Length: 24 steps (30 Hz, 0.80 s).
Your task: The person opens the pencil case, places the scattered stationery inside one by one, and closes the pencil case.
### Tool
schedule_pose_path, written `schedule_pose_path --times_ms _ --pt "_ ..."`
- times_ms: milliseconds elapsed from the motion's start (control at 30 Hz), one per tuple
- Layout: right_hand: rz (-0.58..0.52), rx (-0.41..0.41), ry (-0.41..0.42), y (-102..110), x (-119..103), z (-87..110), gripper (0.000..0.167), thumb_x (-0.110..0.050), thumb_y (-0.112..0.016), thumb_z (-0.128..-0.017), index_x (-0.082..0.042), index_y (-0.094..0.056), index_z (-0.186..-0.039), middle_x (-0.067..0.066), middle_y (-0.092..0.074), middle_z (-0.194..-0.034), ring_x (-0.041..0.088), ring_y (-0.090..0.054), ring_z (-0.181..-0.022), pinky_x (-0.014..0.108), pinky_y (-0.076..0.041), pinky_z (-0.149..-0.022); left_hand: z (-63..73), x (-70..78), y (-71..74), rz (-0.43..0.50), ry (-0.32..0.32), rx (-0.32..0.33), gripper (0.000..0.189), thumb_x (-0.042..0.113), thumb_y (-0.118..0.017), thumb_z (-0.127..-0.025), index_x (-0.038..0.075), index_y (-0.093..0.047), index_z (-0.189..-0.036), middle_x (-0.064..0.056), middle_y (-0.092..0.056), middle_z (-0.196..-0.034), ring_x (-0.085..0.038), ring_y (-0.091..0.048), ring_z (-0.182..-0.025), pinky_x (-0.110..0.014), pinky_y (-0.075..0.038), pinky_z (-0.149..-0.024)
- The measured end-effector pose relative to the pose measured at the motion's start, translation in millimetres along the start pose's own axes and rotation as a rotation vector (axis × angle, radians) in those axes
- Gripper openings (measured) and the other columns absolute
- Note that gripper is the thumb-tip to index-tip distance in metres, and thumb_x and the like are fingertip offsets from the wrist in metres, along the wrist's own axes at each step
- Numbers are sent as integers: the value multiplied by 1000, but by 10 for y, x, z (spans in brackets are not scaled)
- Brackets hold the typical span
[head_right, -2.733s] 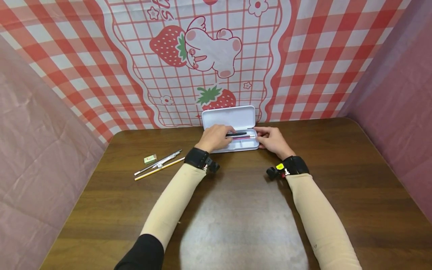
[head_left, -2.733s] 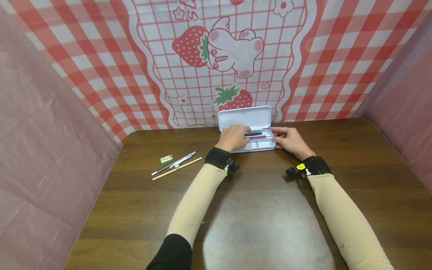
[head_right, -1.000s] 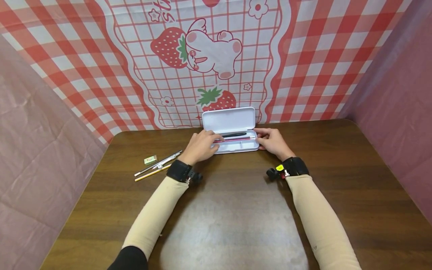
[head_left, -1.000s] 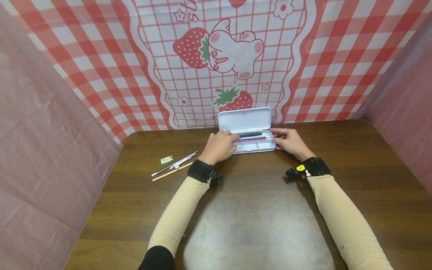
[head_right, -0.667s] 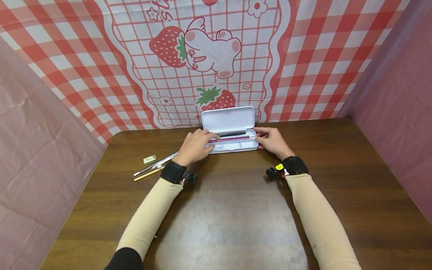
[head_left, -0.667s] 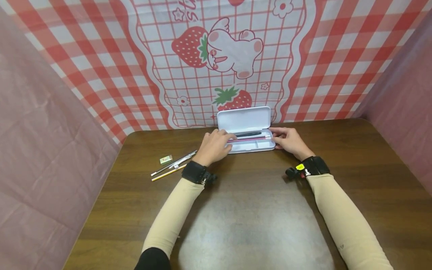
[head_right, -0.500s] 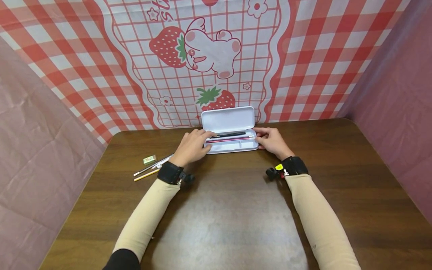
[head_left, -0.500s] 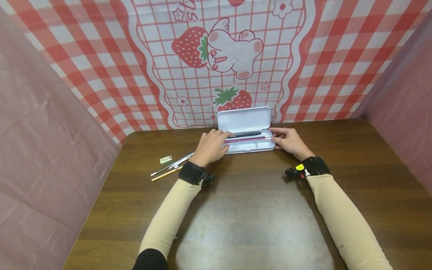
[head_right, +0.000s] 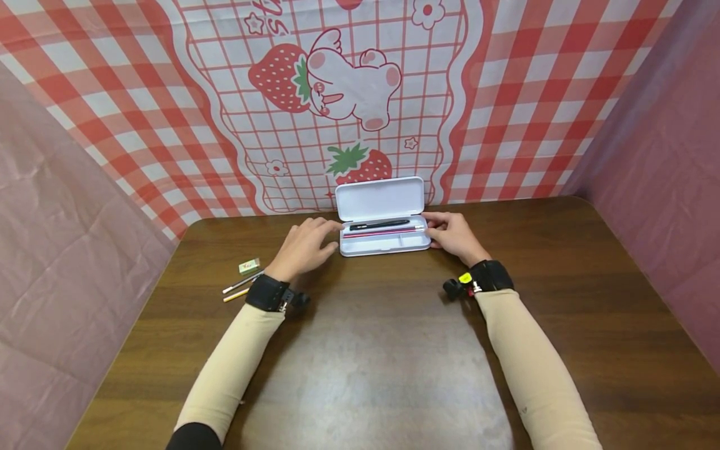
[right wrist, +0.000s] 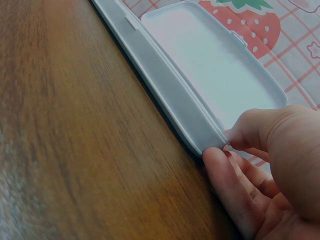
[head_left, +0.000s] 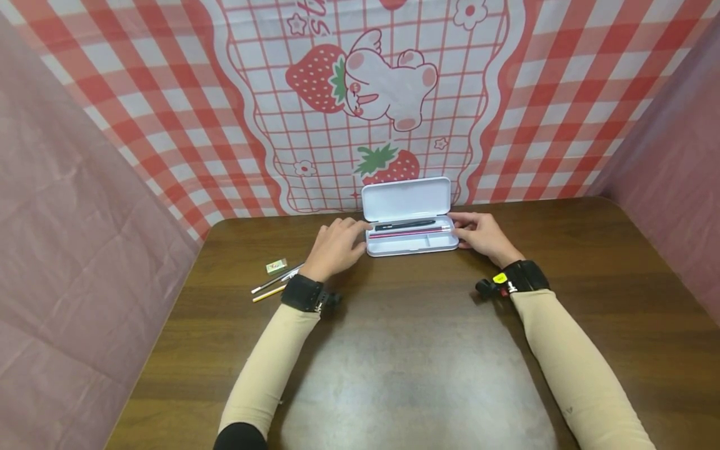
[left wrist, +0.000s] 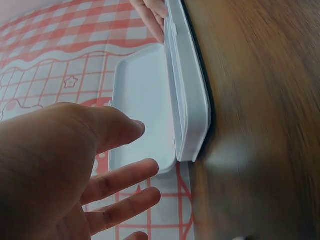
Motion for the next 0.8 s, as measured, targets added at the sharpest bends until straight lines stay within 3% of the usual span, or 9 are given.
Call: schedule_pose_path --times_ms 500,800 --pt "-15 -5 -3 -12 40 -26 53 -8 -66 -112 0 -56 -163 19 -59 -133 -2 -58 -84 13 -61 -75 189 -273 113 17 45 12 40 24 -74 -107 22 -72 -147 -9 -76 -144 -34 -68 -132 -53 -56 -100" --pt "-17 1 4 -10 13 -12 52 -7 -66 -111 0 -57 -162 19 -60 -131 -2 -58 -84 13 -61 -74 273 -348 221 23 56 33 40 24 -72 -107 20 -72 -147 -11 -75 -146 -36 -68 -132 -55 -57 -100"
Point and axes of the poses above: each hand's wrist, its own z-axis away from the middle knuckle, its own y-axis out of the back of the hand, x = y × z, the point moved 7 cm from there along -z, towards the middle knuckle
